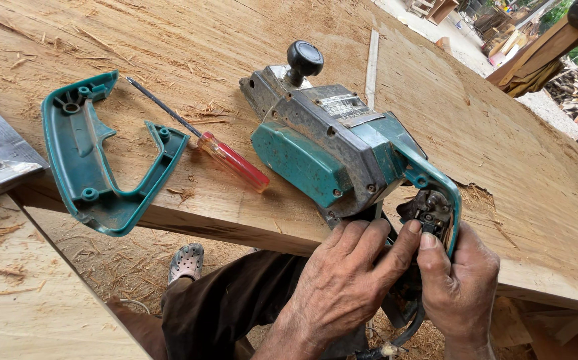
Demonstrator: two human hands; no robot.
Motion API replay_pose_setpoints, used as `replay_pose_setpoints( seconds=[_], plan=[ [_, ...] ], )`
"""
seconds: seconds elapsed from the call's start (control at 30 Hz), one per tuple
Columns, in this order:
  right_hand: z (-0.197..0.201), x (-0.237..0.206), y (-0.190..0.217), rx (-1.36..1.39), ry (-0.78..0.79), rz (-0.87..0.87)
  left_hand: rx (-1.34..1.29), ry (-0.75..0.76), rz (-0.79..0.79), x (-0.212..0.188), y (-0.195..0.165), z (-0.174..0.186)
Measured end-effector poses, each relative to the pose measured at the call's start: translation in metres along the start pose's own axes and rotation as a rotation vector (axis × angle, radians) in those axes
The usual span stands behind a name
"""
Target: The person repairs a disassembled electric power planer resting on a wooden bench. They work on the switch and wiring inside the handle by hand, handle the power cord, and pick up and set down small screws while manipulating the tool's internal components.
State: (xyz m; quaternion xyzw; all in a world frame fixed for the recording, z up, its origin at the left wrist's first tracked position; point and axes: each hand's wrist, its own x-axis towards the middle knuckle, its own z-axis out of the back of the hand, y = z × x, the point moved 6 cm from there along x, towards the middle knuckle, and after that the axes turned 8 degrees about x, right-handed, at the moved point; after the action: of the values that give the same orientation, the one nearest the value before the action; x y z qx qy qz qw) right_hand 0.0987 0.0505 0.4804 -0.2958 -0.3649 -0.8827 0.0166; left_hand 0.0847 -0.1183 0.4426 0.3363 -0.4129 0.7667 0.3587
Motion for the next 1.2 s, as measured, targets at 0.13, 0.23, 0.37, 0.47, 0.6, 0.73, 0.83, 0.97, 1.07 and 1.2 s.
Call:
replay_pose_setpoints(
  seconds=[0.13, 0.23, 0.37, 0.47, 0.6, 0.73, 0.83, 0.97, 1.07, 1.2],
  plan=[
    [-0.005, -0.001, 0.002, 0.064, -0.013, 0.028, -0.055, -0.045, 0.027, -0.002, 0.004, 0.005],
    [-0.007, -0.001, -0.001, 0.075, -0.008, -0.002, -0.113, -0.104, -0.007, -0.004, 0.006, 0.008],
    [-0.007, -0.001, -0.003, 0.056, -0.004, -0.019, -0.113, -0.122, -0.015, -0.004, 0.006, 0.005],
    [-0.006, -0.001, -0.003, 0.036, -0.011, -0.030, -0.110, -0.102, -0.002, -0.004, 0.006, 0.003],
    [-0.005, 0.000, 0.001, 0.008, -0.018, -0.022, -0.084, -0.059, 0.026, -0.001, 0.002, 0.000],
    [-0.004, 0.000, 0.002, -0.023, -0.017, -0.043, -0.127, -0.107, 0.048, -0.001, 0.002, 0.003],
    [-0.004, -0.001, 0.002, -0.049, -0.020, -0.032, -0.220, -0.197, 0.108, -0.001, 0.004, 0.007],
    [-0.003, -0.001, 0.003, -0.107, -0.017, 0.023, -0.130, -0.206, 0.200, 0.006, -0.002, 0.004],
    [-0.002, -0.001, 0.004, -0.117, -0.012, 0.046, -0.062, -0.137, 0.258, 0.015, -0.007, -0.003],
    [0.001, 0.002, 0.000, -0.122, -0.020, 0.031, -0.074, -0.150, 0.284, 0.020, -0.011, -0.005]
  ],
)
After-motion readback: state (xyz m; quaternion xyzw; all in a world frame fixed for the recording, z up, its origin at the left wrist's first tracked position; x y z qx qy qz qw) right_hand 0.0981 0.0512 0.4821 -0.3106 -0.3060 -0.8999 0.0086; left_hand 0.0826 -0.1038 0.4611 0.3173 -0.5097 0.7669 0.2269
